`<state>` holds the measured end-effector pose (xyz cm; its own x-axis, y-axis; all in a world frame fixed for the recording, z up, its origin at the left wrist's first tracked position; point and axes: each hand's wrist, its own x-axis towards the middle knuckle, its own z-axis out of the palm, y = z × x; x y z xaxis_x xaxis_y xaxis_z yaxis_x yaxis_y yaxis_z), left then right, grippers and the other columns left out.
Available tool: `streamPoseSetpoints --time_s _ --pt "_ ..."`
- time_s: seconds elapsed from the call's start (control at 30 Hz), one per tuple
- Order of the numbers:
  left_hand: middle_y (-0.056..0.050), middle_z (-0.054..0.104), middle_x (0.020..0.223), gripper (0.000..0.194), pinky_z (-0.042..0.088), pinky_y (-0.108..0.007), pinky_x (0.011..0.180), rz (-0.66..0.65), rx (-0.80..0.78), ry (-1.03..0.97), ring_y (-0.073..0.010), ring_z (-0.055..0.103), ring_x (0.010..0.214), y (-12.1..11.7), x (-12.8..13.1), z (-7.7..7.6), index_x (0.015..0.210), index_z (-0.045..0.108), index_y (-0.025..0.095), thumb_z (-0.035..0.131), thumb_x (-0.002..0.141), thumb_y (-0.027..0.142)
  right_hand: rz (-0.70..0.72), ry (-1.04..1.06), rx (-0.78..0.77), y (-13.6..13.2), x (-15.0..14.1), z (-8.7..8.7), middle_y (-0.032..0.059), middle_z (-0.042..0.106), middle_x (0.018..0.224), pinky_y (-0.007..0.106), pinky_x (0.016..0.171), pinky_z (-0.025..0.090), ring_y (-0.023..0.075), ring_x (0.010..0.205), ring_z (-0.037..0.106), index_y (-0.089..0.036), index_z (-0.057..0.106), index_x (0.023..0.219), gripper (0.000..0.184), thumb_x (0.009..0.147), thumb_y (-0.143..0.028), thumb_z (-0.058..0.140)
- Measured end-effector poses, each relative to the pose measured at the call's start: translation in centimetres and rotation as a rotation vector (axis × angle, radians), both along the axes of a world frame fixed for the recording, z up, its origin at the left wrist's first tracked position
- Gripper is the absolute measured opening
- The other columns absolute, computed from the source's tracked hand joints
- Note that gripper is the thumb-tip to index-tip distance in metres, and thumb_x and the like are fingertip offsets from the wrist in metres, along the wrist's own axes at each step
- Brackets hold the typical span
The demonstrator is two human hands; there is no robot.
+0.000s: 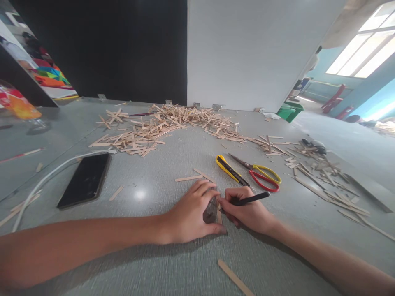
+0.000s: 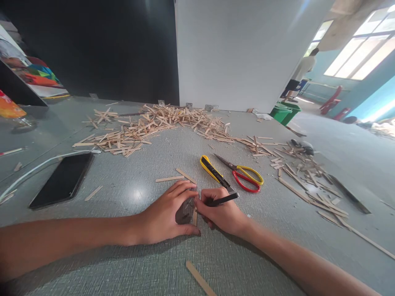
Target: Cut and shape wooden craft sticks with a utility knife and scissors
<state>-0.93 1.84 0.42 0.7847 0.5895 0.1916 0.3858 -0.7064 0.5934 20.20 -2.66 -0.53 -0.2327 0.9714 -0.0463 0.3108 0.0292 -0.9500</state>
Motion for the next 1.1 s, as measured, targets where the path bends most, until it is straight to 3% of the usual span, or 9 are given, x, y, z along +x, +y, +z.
streamPoseSetpoints --time_s 0.67,1.1 --pt "-0.016 0.056 0.145 0.078 0.041 -0.059 0.118 0.006 -0.021 -0.042 -0.0385 0.046 0.143 -0.08 0.09 0.03 0.131 0.062 0.021 0.094 0.067 0.053 -0.055 -0.014 -0.009 -0.11 -0.10 -0.04 -0.0062 0.056 0.049 0.017 0.035 0.032 0.0075 0.035 0.050 -0.022 0.050 0.066 0.039 0.100 -0.038 0.062" --pt "-0.018 0.054 0.148 0.082 0.040 -0.059 0.119 0.005 -0.017 -0.007 -0.0387 0.044 0.145 -0.02 0.04 0.13 0.133 0.061 0.017 0.092 0.069 0.058 -0.038 -0.017 -0.001 -0.07 -0.03 -0.10 -0.0058 0.054 0.047 0.018 0.038 0.031 0.0075 0.037 0.047 -0.022 0.047 0.064 0.041 0.098 -0.037 0.063"
